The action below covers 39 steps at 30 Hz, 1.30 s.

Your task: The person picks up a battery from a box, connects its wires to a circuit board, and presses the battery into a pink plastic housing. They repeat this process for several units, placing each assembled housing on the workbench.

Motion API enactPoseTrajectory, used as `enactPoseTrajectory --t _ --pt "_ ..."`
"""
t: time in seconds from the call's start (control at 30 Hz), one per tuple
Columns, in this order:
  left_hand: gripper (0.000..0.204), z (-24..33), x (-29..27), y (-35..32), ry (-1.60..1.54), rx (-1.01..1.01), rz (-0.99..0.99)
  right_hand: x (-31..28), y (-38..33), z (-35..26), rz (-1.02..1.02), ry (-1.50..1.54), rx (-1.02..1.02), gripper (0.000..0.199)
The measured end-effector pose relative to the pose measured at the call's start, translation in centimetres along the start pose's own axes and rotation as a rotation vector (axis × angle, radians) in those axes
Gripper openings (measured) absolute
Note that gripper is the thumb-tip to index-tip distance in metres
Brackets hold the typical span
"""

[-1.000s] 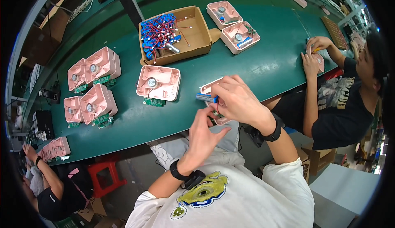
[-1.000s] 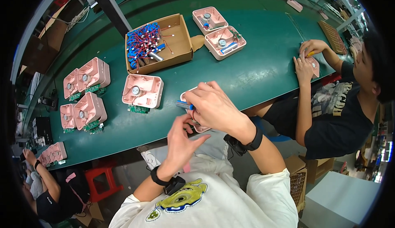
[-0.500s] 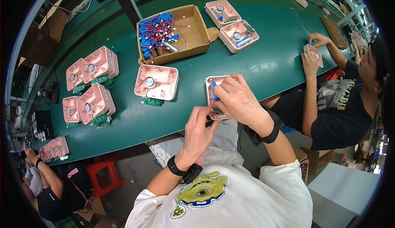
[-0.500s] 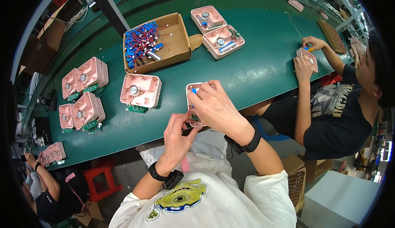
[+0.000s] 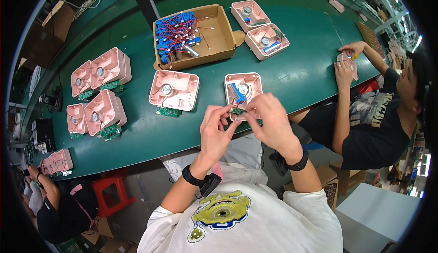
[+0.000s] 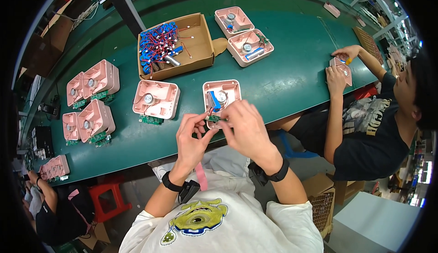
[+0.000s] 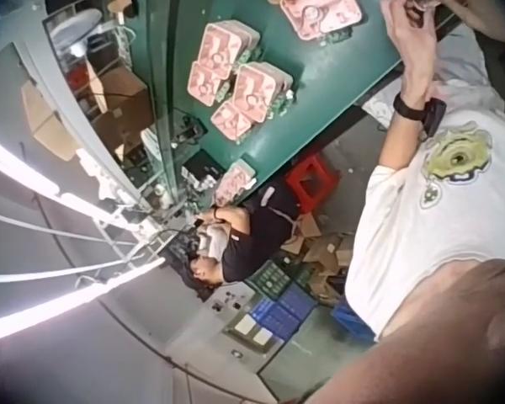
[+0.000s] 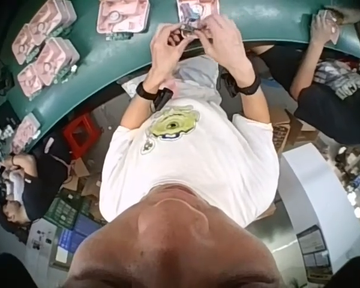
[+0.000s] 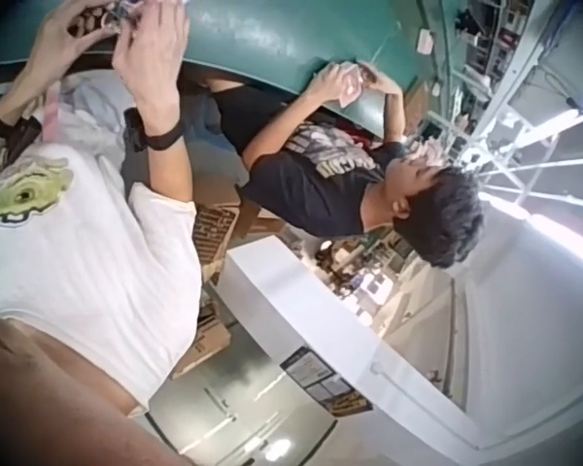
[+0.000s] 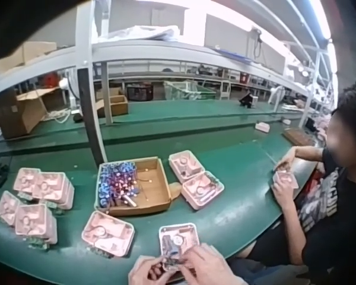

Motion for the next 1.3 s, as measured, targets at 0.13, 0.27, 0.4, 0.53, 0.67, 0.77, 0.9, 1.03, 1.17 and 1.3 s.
enactPoseTrajectory --t 0.13,0.27,0.4,0.53,0.67,0.77,0.9,1.03,1.17,1.3 --pt "0.051 -0.1 -0.2 0.0 0.011 0.057 0.012 1.6 -0.2 -0.1 -0.134 0.025 0.009 0.026" --pt "0.063 0.1 -0.8 0.4 0.040 0.080 -0.007 1.4 0.4 0.4 -0.117 -0.056 -0.104 0.021" --pt "0.082 0.5 -1.8 1.2 -0.034 0.005 -0.059 -0.5 0.9 0.3 -0.174 -0.177 -0.170 0.019" --pt "0.089 1.5 -3.5 3.2 0.345 0.299 -0.176 -1.7 1.0 0.8 -0.289 -0.282 -0.228 0.015" --pt "0.085 1.7 -4.2 4.6 0.393 0.211 -0.523 -1.7 0.6 1.2 -0.323 -0.313 -0.246 0.015" --pt "0.080 1.5 -4.5 5.0 0.418 0.255 -0.509 -1.2 0.2 1.2 -0.350 -0.323 -0.233 0.016" --pt "0.080 1.3 -4.5 5.2 0.468 0.293 -0.528 -1.1 -0.2 1.2 -0.332 -0.347 -0.200 0.017" --pt "0.081 1.1 -4.5 5.3 0.439 0.286 -0.542 -1.9 -0.6 0.4 -0.526 -0.411 -0.024 0.019" --pt "0.084 0.3 -3.5 4.8 0.275 0.301 -0.446 -1.3 -0.4 -0.7 -0.183 -0.206 0.164 0.036" --pt "0.077 0.2 -1.9 3.0 0.061 0.207 -0.439 0.9 -0.4 -0.3 -0.106 -0.291 0.264 0.057"
Point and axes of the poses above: each hand's wrist, its own y-axis towards the middle knuckle, its own x-axis out of the palm, z = x × y, the point moved 1 cm from there along y, towards the middle knuckle, and after that the axes turned 12 degrees about -z, right-handed, at the moved point
